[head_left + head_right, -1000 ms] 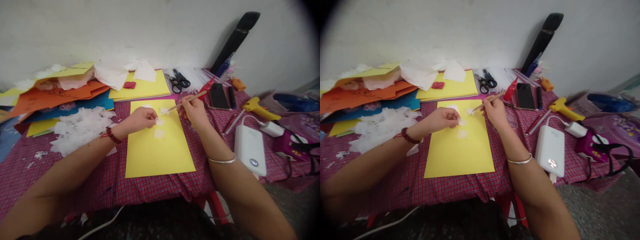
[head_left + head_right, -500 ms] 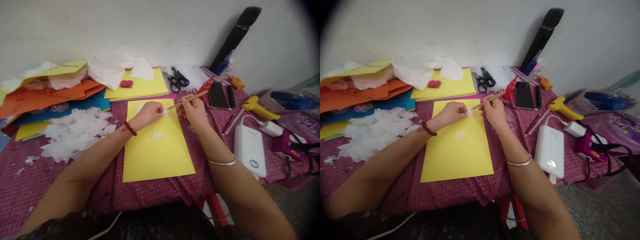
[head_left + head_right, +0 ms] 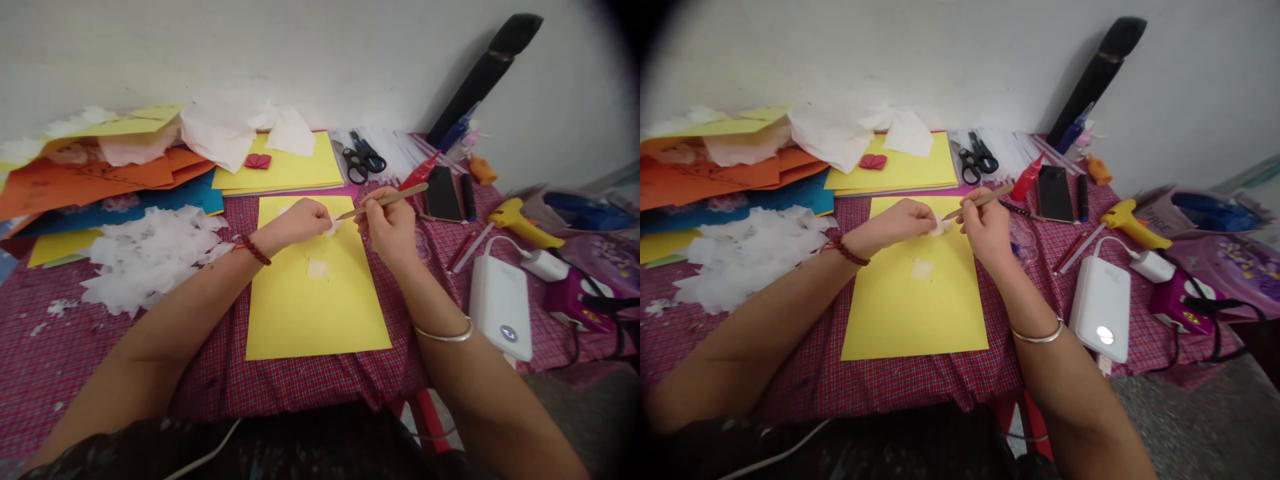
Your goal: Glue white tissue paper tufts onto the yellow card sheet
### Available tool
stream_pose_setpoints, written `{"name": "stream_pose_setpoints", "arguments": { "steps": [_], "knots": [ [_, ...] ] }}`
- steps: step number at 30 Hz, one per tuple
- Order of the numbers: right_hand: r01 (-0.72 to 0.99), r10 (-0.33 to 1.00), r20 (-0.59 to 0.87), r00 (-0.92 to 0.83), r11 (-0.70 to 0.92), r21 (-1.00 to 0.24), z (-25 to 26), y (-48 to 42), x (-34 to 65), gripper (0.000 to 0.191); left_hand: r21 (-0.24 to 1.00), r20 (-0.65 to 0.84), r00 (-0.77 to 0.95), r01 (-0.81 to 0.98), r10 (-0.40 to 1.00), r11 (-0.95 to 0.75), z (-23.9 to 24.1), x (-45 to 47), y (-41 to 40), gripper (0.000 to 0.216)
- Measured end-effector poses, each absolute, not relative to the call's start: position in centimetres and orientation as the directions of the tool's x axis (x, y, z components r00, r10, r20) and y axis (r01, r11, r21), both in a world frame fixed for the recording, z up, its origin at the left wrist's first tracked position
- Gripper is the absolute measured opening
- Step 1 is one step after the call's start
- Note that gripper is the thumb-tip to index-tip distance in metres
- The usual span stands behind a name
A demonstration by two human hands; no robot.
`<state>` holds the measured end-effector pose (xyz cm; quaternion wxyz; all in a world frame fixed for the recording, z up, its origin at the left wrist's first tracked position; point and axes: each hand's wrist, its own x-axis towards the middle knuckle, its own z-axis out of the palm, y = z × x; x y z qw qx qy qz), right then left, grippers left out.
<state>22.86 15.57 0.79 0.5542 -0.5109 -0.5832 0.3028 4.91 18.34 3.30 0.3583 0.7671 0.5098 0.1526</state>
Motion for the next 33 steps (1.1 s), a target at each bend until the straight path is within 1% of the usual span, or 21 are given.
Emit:
{"name": "stream_pose_setpoints", "arguments": {
  "steps": [1,3,6,9,11,17,24,28,33],
  "knots": [
    [0.252,0.929,0.341,0.145,0.298,-0.921,0.7,15.6,22.9,0.012,0.711,-0.168,0.444,0.673,0.88,-0.204,3.4,4.8,18.3,0.012],
    [0.242,0.929,0.338,0.148,0.298,-0.923,0.7,15.6,22.9,0.01,0.656,-0.192,0.438,0.722,0.878,-0.217,3.3,4.7,18.4,0.012],
    [0.245,0.931,0.343,0.126,0.305,-0.92,0.7,15.5,22.9,0.009,0.528,-0.105,0.421,0.791,0.901,-0.308,2.6,5.0,18.5,0.013],
    [0.258,0.929,0.353,0.112,0.316,-0.913,0.9,15.4,22.8,0.011,0.485,0.001,0.412,0.796,0.911,-0.361,1.9,5.3,18.7,0.014],
    [0.285,0.933,0.346,0.098,0.307,-0.908,0.9,15.3,22.8,0.013,0.471,0.034,0.403,0.801,0.915,-0.37,1.5,5.5,18.7,0.015],
    [0.407,0.938,0.344,0.044,0.297,-0.864,0.3,15.5,22.8,0.014,0.474,0.066,0.391,0.797,0.918,-0.374,1.0,5.8,18.8,0.015],
    [0.451,0.936,0.352,-0.005,0.316,-0.835,-0.7,16.0,23.0,0.014,0.505,0.07,0.349,0.795,0.934,-0.335,0.8,6.0,18.6,0.011],
    [0.474,0.938,0.346,-0.006,0.307,-0.825,-0.6,16.0,23.1,0.014,0.528,0.078,0.336,0.785,0.939,-0.324,0.6,6.1,18.6,0.011],
    [0.497,0.924,0.384,0.002,0.332,-0.802,-0.2,15.8,23.0,0.014,0.538,0.106,0.329,0.774,0.938,-0.332,0.2,6.1,18.8,0.011]
  ]
}}
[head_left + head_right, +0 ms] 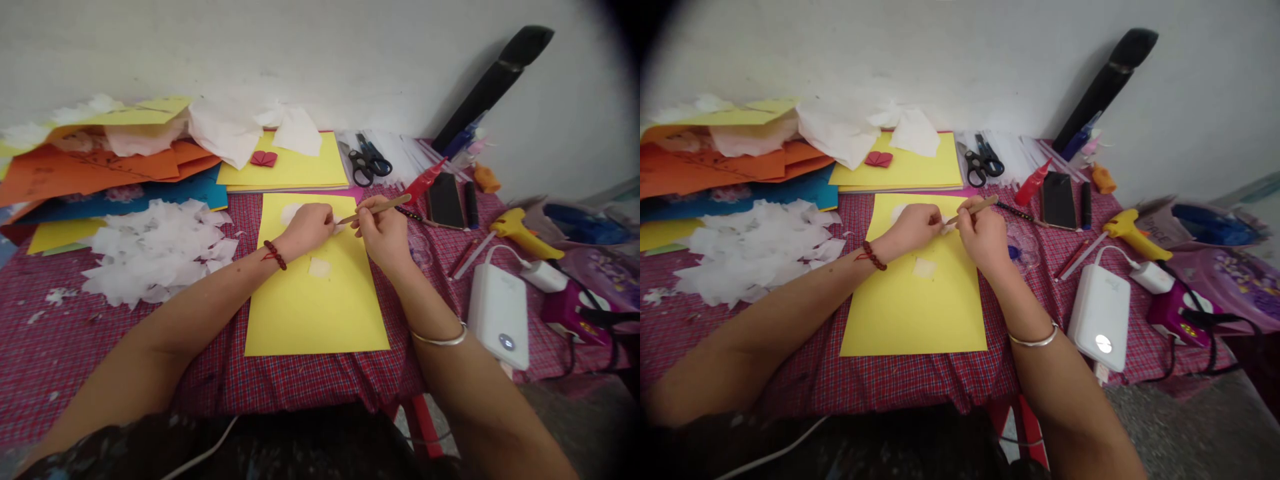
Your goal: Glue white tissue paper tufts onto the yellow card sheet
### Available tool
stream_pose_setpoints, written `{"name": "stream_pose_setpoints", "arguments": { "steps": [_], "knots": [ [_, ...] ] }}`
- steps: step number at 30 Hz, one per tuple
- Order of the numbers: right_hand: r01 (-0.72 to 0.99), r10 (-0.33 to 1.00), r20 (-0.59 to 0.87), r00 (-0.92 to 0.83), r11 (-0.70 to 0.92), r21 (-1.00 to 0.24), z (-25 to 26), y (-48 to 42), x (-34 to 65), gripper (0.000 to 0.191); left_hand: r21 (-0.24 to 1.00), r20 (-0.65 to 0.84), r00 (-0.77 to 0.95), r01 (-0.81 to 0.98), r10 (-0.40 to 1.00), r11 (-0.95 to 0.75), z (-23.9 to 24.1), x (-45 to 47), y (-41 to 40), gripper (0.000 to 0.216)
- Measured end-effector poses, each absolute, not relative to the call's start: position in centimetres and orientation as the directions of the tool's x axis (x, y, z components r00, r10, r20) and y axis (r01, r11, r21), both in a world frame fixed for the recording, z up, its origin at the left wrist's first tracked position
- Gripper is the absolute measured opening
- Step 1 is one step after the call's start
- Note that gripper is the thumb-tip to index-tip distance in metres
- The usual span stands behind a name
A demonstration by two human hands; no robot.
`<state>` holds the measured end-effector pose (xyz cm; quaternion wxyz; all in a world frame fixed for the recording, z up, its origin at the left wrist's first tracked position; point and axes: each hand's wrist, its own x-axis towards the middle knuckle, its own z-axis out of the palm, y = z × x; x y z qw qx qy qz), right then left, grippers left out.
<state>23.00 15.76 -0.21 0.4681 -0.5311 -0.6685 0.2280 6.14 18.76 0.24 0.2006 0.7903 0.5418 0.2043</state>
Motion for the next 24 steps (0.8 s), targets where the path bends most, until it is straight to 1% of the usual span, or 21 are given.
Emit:
{"name": "stream_pose_setpoints", "arguments": {
  "steps": [4,9,11,14,17,19,21,22,24],
  "knots": [
    [0.527,0.928,0.372,-0.017,0.325,-0.785,-0.5,16.0,23.0,0.014,0.538,0.096,0.324,0.778,0.941,-0.322,0.2,6.2,18.8,0.011],
    [0.569,0.932,0.36,-0.049,0.322,-0.757,-0.5,16.0,23.0,0.019,0.564,0.094,0.311,0.766,0.946,-0.308,0.6,6.2,18.5,0.014],
    [0.615,0.929,0.36,-0.08,0.33,-0.716,-0.1,15.8,22.8,0.019,0.574,0.102,0.294,0.763,0.951,-0.297,0.7,6.0,18.5,0.021],
    [0.707,0.922,0.361,-0.143,0.35,-0.615,0.5,15.3,22.3,0.017,0.571,0.098,0.294,0.766,0.951,-0.295,0.5,5.6,18.5,0.029],
    [0.761,0.907,0.37,-0.2,0.382,-0.524,0.7,14.8,21.8,0.016,0.558,0.084,0.304,0.775,0.949,-0.297,0.5,5.4,18.5,0.03],
    [0.765,0.903,0.369,-0.222,0.395,-0.508,0.7,14.7,21.7,0.016,0.552,0.075,0.311,0.778,0.948,-0.299,0.6,5.4,18.4,0.029],
    [0.727,0.912,0.359,-0.199,0.383,-0.57,0.6,14.8,21.9,0.014,0.548,0.065,0.315,0.782,0.947,-0.298,0.6,5.4,18.4,0.028],
    [0.682,0.919,0.364,-0.152,0.364,-0.634,0.6,15.0,22.1,0.014,0.545,0.069,0.318,0.782,0.946,-0.302,0.6,5.4,18.4,0.027],
    [0.526,0.926,0.378,0.011,0.316,-0.789,0.6,15.3,22.5,0.012,0.537,0.086,0.323,0.781,0.942,-0.317,0.4,5.4,18.6,0.025]
  ]
}}
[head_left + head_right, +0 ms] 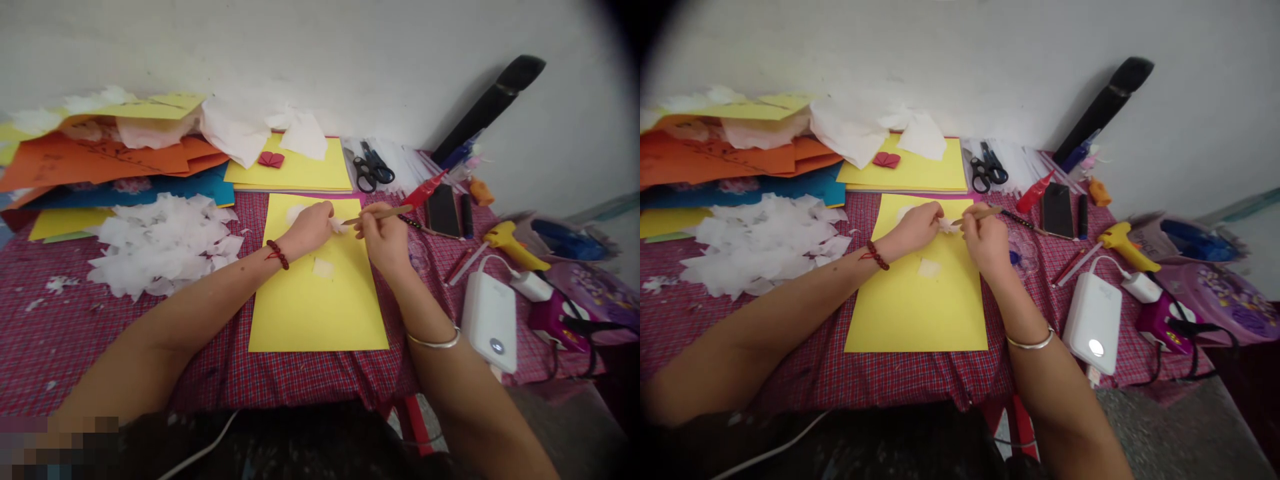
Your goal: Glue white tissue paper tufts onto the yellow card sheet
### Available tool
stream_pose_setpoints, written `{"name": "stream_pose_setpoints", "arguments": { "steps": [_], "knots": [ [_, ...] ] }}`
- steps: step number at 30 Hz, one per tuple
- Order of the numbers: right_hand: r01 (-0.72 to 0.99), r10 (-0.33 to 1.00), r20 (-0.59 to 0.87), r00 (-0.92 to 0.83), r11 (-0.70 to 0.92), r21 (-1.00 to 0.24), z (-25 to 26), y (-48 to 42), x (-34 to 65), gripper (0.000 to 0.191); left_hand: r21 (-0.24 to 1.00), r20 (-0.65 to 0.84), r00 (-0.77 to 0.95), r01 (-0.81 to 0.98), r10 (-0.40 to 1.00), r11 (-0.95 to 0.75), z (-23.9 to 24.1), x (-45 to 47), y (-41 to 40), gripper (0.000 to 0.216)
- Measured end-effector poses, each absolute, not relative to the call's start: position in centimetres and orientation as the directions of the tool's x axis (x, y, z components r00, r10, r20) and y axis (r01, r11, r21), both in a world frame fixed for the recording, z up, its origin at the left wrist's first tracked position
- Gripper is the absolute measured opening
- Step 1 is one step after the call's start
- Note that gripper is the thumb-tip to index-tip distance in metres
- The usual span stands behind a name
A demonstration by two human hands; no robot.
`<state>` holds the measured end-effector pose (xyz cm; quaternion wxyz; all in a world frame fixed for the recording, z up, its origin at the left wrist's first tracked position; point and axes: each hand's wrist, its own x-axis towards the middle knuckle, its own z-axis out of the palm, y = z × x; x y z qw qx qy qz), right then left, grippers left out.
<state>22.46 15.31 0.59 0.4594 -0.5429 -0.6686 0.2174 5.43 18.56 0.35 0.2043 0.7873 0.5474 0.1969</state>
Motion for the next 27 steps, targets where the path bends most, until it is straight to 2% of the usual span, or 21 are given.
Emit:
{"name": "stream_pose_setpoints", "arguments": {
  "steps": [3,6,10,14,17,21,24,27],
  "knots": [
    [0.238,0.925,0.307,0.225,0.253,-0.938,0.7,15.8,23.0,0.012,0.51,0.115,0.333,0.789,0.936,-0.343,0.0,5.6,18.7,0.023],
    [0.054,0.954,0.168,0.248,0.159,-0.986,0.7,16.1,23.4,0.014,0.444,0.154,0.366,0.804,0.918,-0.395,0.3,5.9,18.1,0.024],
    [-0.036,0.958,0.099,0.27,0.112,-0.993,0.4,16.2,23.5,0.013,0.259,0.294,0.574,0.722,0.764,-0.642,1.6,5.9,16.1,0.029],
    [-0.05,0.966,0.091,0.242,0.106,-0.993,0.3,16.3,23.5,0.011,0.032,0.246,0.715,0.669,0.654,-0.743,3.5,3.1,14.0,0.032],
    [-0.032,0.965,0.087,0.248,0.097,-0.995,0.3,16.3,23.3,0.007,-0.005,0.14,0.639,0.765,0.757,-0.644,5.2,-1.7,13.9,0.026],
    [-0.016,0.966,0.096,0.242,0.103,-0.995,0.2,16.3,22.9,0.003,0.027,0.057,0.327,0.944,0.943,-0.329,6.5,-8.7,15.9,0.023],
    [0.009,0.968,0.085,0.235,0.085,-0.996,0.2,16.2,22.8,0.006,0.014,-0.026,0.262,0.965,0.965,-0.262,6.0,-11.5,16.9,0.029],
    [0.022,0.969,0.085,0.234,0.082,-0.996,0.3,16.1,22.9,0.007,-0.064,-0.05,0.282,0.956,0.958,-0.285,4.7,-11.7,16.6,0.028]
  ]
}}
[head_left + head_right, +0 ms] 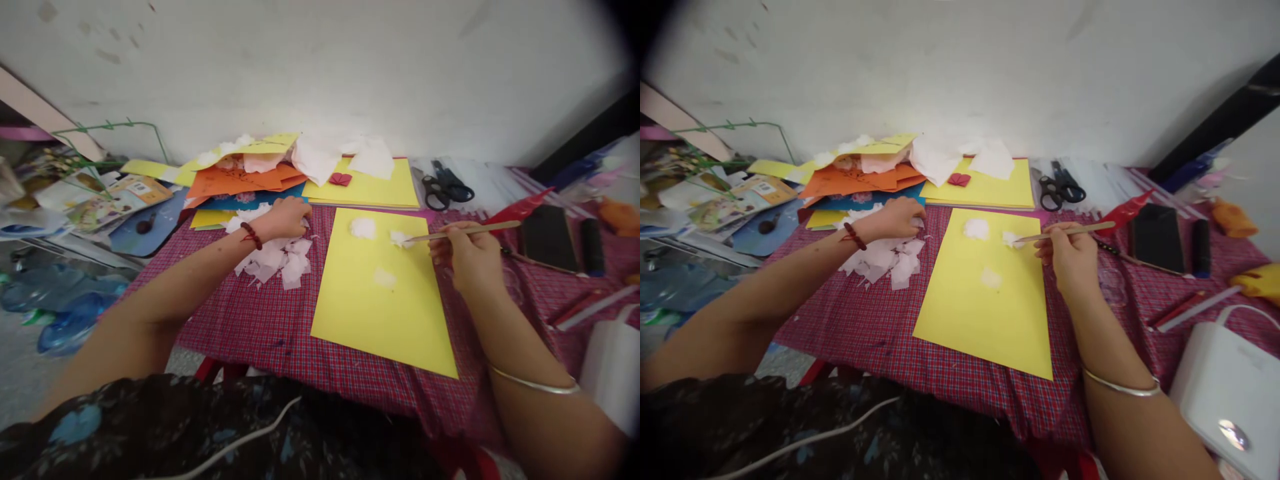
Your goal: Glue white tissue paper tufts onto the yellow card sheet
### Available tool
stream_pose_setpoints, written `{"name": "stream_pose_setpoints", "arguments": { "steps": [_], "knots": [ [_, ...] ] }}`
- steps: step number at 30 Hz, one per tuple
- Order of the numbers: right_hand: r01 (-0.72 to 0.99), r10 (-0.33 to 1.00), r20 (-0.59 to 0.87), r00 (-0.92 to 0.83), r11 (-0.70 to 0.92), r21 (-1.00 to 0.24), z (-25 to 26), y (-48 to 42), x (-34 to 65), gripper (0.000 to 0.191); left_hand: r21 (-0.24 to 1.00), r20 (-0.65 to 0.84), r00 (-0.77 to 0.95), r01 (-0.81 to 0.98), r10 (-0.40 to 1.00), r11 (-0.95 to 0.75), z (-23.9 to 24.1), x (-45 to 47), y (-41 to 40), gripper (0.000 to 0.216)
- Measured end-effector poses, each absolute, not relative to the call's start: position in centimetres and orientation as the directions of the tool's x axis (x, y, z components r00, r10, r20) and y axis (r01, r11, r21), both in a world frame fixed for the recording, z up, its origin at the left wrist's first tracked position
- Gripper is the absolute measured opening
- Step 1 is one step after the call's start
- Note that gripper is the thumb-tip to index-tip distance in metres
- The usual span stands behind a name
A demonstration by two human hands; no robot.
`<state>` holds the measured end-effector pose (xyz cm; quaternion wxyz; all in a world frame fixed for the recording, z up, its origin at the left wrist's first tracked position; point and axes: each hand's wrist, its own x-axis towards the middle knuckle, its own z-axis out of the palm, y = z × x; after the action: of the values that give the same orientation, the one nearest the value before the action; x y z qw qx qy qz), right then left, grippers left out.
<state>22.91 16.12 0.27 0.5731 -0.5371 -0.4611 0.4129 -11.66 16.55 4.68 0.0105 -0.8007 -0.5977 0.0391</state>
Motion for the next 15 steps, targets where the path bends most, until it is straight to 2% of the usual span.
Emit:
{"name": "stream_pose_setpoints", "arguments": {
  "steps": [4,6,7,9,11,12,13,15],
  "knots": [
    [0.027,0.965,0.084,0.249,0.08,-0.996,0.5,16.0,23.0,0.008,-0.174,0.082,0.32,0.937,0.944,-0.303,3.5,-10.5,15.9,0.019],
    [0.015,0.966,0.082,0.247,0.081,-0.997,0.6,16.1,23.0,0.007,-0.117,0.158,0.3,0.952,0.941,-0.284,4.1,-10.1,15.9,0.012],
    [0.006,0.966,0.079,0.245,0.08,-0.997,0.7,16.1,23.0,0.007,-0.023,0.178,0.275,0.961,0.945,-0.275,4.8,-10.0,16.0,0.009],
    [-0.014,0.968,0.069,0.24,0.075,-0.997,0.8,16.1,23.0,0.007,0.295,0.148,0.214,0.922,0.966,-0.25,6.6,-9.5,16.0,0.003],
    [-0.024,0.97,0.058,0.236,0.065,-0.998,0.9,16.0,22.9,0.007,0.645,0.039,0.202,0.743,0.979,-0.179,8.4,-8.7,15.8,0.001],
    [-0.022,0.971,0.054,0.234,0.061,-0.998,1.0,16.0,22.9,0.007,0.767,-0.015,0.22,0.628,0.975,-0.13,9.1,-8.0,15.8,0.003],
    [-0.019,0.972,0.052,0.229,0.057,-0.998,1.0,16.0,22.8,0.006,0.849,-0.059,0.245,0.522,0.968,-0.081,9.6,-7.3,15.8,0.004],
    [-0.011,0.974,0.048,0.223,0.052,-0.999,1.1,15.9,22.8,0.005,0.931,-0.124,0.295,0.365,0.947,0.007,9.7,-5.5,16.0,0.007]
  ]
}}
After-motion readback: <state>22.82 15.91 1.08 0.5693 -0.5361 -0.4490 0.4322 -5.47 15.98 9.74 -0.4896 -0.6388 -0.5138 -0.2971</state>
